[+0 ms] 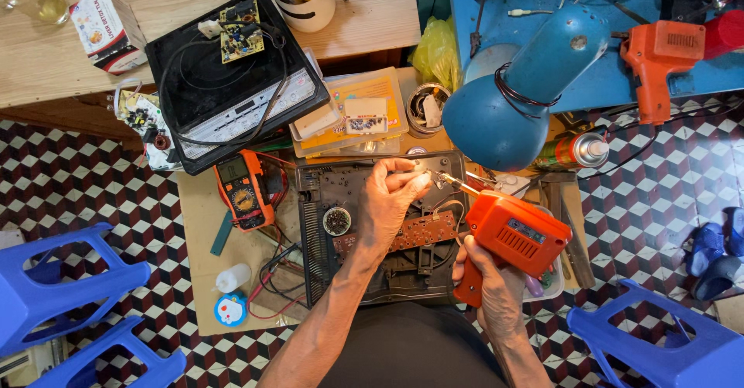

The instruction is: The person works on a disassembled electronic device, using a heat gun to apply heat to a circuit board and then using pliers to trim a wire. They handle the circuit board and a small component throughout the process.

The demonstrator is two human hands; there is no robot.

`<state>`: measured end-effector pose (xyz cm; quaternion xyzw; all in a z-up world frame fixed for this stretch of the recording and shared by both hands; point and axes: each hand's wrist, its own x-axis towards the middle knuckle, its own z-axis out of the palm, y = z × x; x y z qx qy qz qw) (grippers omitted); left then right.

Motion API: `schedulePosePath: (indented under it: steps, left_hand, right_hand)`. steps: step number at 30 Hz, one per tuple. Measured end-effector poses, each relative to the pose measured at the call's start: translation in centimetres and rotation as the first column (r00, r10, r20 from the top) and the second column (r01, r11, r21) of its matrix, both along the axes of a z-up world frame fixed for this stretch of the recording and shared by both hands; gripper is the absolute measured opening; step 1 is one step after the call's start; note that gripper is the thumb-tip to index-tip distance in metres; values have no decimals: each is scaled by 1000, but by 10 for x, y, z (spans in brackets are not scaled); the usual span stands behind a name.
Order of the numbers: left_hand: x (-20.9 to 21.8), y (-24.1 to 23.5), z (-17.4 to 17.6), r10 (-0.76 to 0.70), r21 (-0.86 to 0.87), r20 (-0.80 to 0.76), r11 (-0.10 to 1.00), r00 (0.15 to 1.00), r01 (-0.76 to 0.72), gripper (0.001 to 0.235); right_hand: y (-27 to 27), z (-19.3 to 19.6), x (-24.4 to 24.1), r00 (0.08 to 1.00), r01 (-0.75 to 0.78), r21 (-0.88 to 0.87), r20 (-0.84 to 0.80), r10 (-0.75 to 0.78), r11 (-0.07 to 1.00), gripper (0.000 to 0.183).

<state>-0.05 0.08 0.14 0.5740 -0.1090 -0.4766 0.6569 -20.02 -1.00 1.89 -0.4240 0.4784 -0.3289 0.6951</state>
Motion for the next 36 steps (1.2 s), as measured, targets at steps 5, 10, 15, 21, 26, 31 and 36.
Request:
schedulePosePath:
  steps: [5, 10, 15, 21, 26, 31, 36]
  left_hand:
    - [-3, 0, -1, -19, 44, 27, 999, 999, 18, 34]
    - [-3, 3, -3, -17, 45, 52, 999, 999, 15, 33]
    - [-4, 5, -2, -19, -10, 6, 1000, 1000, 19, 33]
    - [-3, 8, -1, -64, -55, -113, 997, 992, 59, 31]
    - [-6, 11, -2, -77, -102, -271, 994, 960, 51, 26]
    - [-8, 11, -5, -74, -173, -443, 985, 894, -5, 24]
    - [-8, 12, -3, -85, -183, -490, 983, 868, -8, 27]
  right_hand:
    - [-2, -1, 1, 1000, 13, 3, -18, -13, 1000, 19]
    - [-3, 3, -3, 999, 42, -1, 0, -42, 999, 21]
    - [-5, 8, -13, 997, 81, -20, 6, -81, 997, 23]
    - [-6, 10, -29, 985, 110, -120, -117, -124, 987, 24]
    - [-5, 4, -36, 988, 105, -146, -102, -120, 984, 21]
    - [0, -1, -38, 989, 126, -155, -56, -136, 980, 20]
    - [3, -3, -41, 989, 121, -153, -62, -131, 981, 21]
